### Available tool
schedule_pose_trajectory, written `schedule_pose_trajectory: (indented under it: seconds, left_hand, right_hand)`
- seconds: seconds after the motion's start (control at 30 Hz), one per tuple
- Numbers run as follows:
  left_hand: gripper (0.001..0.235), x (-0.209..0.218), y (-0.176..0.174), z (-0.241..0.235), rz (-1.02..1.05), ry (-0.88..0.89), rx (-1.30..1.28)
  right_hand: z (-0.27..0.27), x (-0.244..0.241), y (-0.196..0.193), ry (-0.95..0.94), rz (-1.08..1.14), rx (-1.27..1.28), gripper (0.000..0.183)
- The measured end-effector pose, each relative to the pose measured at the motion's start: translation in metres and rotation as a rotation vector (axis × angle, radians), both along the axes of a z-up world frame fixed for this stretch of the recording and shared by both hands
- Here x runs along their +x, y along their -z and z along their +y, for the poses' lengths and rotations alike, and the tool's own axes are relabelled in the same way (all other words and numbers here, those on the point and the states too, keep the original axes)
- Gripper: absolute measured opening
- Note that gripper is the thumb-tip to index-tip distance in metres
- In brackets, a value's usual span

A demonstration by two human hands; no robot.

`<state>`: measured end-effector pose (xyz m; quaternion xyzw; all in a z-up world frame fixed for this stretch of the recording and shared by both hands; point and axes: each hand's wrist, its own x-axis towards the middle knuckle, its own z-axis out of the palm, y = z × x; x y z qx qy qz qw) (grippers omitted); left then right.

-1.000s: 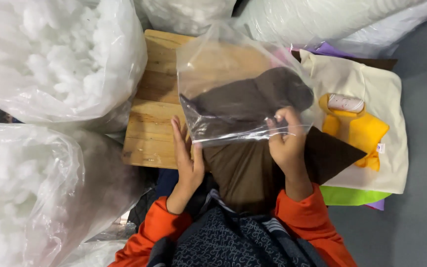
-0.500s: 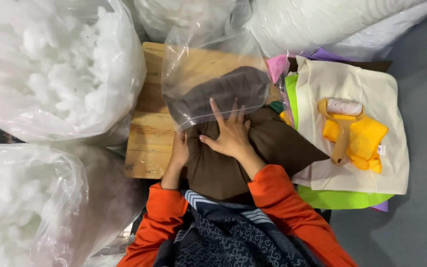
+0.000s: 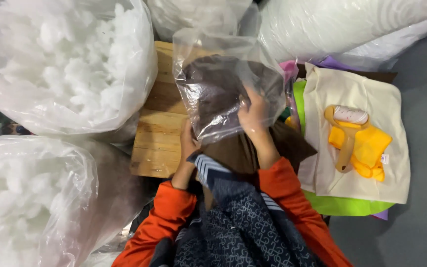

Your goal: Stuffing a pillowcase with fiberfill, zipping it shut, cleaning it with a lint roller, and placing it in a plastic bag.

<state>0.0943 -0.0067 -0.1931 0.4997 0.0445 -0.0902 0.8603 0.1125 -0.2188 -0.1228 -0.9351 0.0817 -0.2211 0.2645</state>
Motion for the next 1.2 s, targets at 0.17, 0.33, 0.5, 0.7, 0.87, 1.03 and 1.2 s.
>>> schedule_pose_trajectory:
  seconds: [0.17, 0.33, 0.5, 0.7, 0.87, 1.03, 1.2]
  left_hand:
    - [0.032, -0.007, 0.043, -0.003, 0.253, -0.002, -0.078]
    - [0.031, -0.011, 0.062, -0.015, 0.156, 0.08, 0.317]
    - [0.032, -0.035, 0.07, -0.016, 0.073, 0.131, 0.71]
    - [0.093, -0.056, 0.043, 0.014, -0.183, -0.044, 0.978]
    - [0.075, -0.06, -0.084, 0.04, -0.776, -0.495, 0.94]
    - [0.033, -0.056, -0.1, 0.001, -1.42, -0.062, 1.251]
    - [0.065, -0.155, -0.137, 0.001, -1.501, 0.558, 0.885]
  right_hand:
    - [0.043, -0.08, -0.067, -0.057, -0.222, 0.058, 0.027]
    - [0.069, -0.101, -0.11, -0.112, -0.53, -0.022, 0.045]
    - [0.046, -0.06, -0.055, 0.01, -0.321, -0.434, 0.038]
    - [0.043, -0.047, -0.04, -0.15, 0.351, -0.305, 0.087]
    - [0.071, -0.055, -0.01, -0.242, 0.242, -0.398, 0.093]
    - [0.08, -0.058, 0.053, -0.14, 0.157, -0.68, 0.073]
    - [0.087, -0.054, 0.017, -0.13, 0.214, -0.647, 0.084]
